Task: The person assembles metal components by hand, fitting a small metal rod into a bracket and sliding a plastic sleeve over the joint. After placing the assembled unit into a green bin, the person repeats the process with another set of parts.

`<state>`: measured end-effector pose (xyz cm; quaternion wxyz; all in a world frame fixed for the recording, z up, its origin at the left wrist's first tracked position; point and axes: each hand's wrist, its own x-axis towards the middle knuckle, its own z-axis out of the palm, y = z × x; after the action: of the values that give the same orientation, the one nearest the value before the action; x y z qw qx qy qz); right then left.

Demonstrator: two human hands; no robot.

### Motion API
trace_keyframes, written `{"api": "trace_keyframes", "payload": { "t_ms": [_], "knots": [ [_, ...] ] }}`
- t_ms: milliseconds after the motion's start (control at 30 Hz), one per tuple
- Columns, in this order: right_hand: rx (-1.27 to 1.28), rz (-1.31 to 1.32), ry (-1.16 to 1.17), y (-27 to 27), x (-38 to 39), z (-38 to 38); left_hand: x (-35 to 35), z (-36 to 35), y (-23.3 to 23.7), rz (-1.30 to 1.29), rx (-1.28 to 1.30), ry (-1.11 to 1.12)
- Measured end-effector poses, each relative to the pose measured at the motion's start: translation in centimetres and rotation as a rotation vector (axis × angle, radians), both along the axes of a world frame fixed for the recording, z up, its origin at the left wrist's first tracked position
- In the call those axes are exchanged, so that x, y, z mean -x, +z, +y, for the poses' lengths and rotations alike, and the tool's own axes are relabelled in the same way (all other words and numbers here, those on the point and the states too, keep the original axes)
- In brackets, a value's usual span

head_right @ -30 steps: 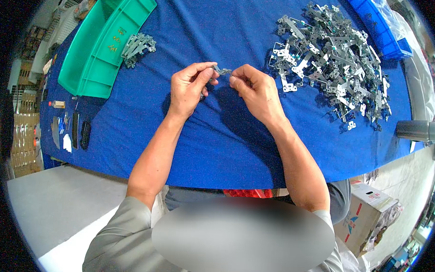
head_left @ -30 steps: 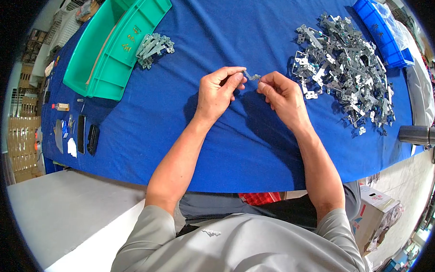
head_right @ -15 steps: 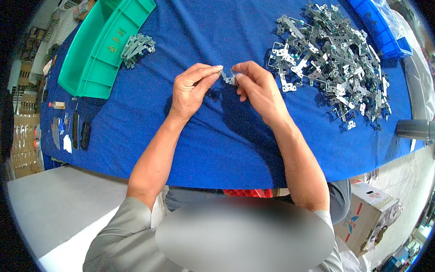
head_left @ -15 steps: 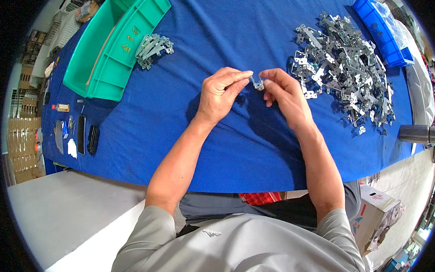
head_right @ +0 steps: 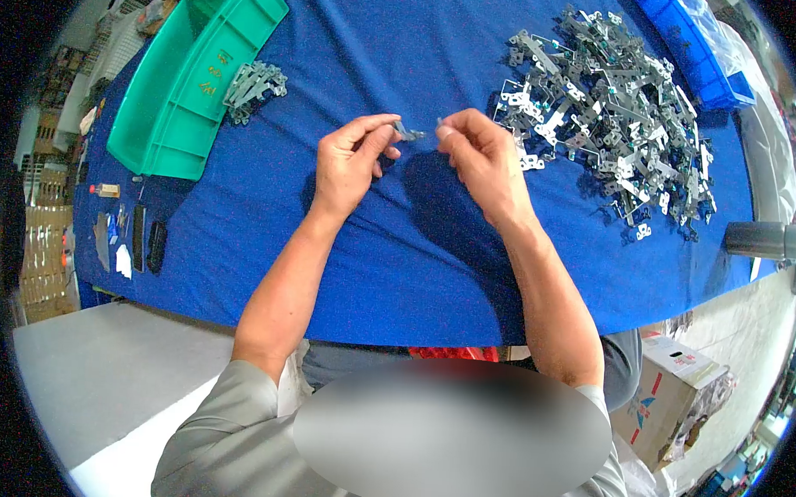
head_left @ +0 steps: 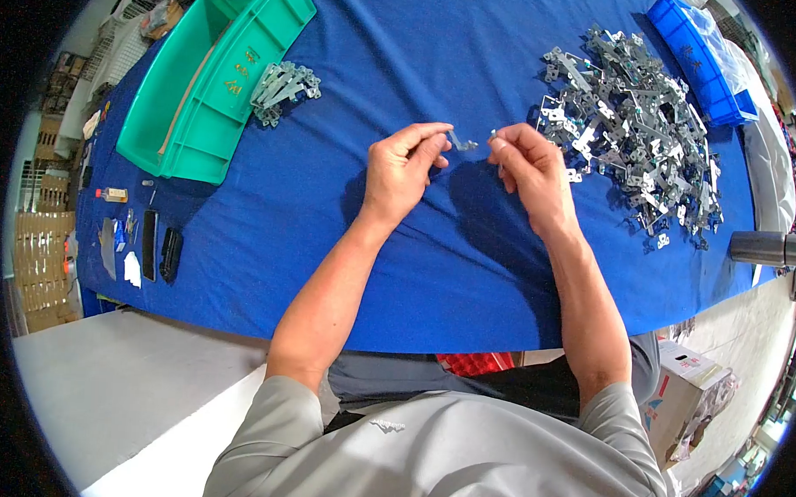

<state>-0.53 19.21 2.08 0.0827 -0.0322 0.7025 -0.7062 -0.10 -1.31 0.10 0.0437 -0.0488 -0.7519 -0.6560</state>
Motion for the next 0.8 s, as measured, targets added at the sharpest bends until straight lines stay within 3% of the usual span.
{"api": "trace_keyframes", "payload": {
  "t_ms": [100, 333, 433, 500, 633, 800],
  "knots": [
    [-0.165, 0.116, 0.089, -0.7, -0.4, -0.5, 0.1, 0.0, 0.2, -0.074, -0.097, 0.036],
    [-0.23, 0.179, 0.047, -1.4, -0.4, -0.7, -0.1, 0.0, 0.0, -0.071, -0.092, 0.011],
    [-0.286, 0.189, 0.041, -1.3, -0.4, -0.7, 0.0, -0.1, 0.0, -0.014, -0.025, 0.007],
    [-0.351, 0.2, 0.032, -1.3, -0.4, -0.5, 0.2, -0.2, 0.0, 0.184, 0.093, -0.015],
    [-0.201, 0.039, 0.061, -0.6, -0.4, -0.4, 0.0, 0.0, 0.7, 0.357, 0.187, -0.032],
    [0.077, -0.12, 0.081, 0.0, 0.1, -0.1, 0.0, 0.2, 0.2, 0.391, 0.183, -0.076]
  ]
}}
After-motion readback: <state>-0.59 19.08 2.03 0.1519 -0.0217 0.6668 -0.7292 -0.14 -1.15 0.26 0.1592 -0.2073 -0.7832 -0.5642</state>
